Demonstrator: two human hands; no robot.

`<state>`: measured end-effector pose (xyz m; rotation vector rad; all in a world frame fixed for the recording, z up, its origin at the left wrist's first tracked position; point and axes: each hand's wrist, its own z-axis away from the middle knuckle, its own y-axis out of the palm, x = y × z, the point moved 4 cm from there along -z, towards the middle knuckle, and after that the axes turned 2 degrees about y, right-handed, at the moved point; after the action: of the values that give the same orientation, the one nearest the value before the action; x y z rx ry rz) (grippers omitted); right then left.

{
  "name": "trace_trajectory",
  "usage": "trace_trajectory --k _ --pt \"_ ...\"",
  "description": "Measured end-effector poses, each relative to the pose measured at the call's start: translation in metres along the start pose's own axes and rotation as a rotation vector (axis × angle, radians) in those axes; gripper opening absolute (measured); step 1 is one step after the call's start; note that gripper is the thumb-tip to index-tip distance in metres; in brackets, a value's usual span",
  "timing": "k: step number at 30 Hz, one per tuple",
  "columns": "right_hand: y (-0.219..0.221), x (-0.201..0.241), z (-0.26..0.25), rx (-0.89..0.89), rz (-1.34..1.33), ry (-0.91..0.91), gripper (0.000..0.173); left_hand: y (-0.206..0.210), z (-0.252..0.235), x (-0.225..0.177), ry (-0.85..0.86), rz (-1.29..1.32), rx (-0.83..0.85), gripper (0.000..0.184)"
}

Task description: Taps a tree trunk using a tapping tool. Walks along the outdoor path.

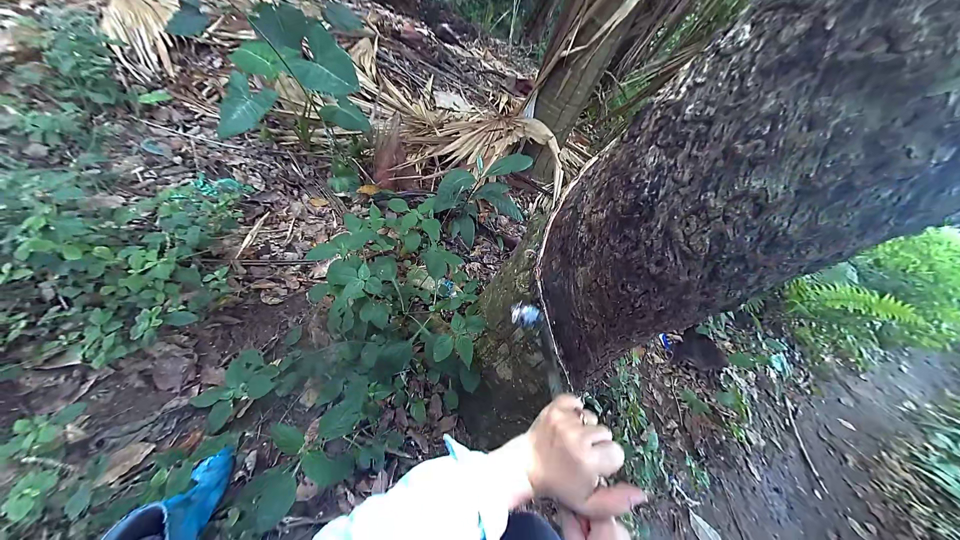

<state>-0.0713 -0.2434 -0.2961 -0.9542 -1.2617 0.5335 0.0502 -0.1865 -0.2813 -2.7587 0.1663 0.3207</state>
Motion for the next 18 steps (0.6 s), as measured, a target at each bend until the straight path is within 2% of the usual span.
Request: trace_trajectory --k 2,5,9,14,18 --pt "0.002 0.003 -0.018 -0.138 0.014 -0.033 0.026 0.0 -0.016 0.012 0.062 0.003 -0.032 0.061" --pt "0.008 0.01 -0.061 -0.239 0.031 -0.042 0.025 -0.002 -0.035 0.047 0.132 0.002 -0.002 0.059" --pt "0.026 0.019 -0.08 -0.22 0.01 0.004 0.026 -0.004 -0.028 0.075 0.181 0.02 0.048 0.057" --pt "0.038 0.023 -0.082 -0.289 0.007 -0.008 0.024 -0.005 -0.023 0.078 0.231 0.032 0.036 0.062" --pt "0.044 0.019 -0.083 -0.246 -0.018 0.008 0.024 -0.002 -0.018 0.08 0.245 0.028 0.025 0.062"
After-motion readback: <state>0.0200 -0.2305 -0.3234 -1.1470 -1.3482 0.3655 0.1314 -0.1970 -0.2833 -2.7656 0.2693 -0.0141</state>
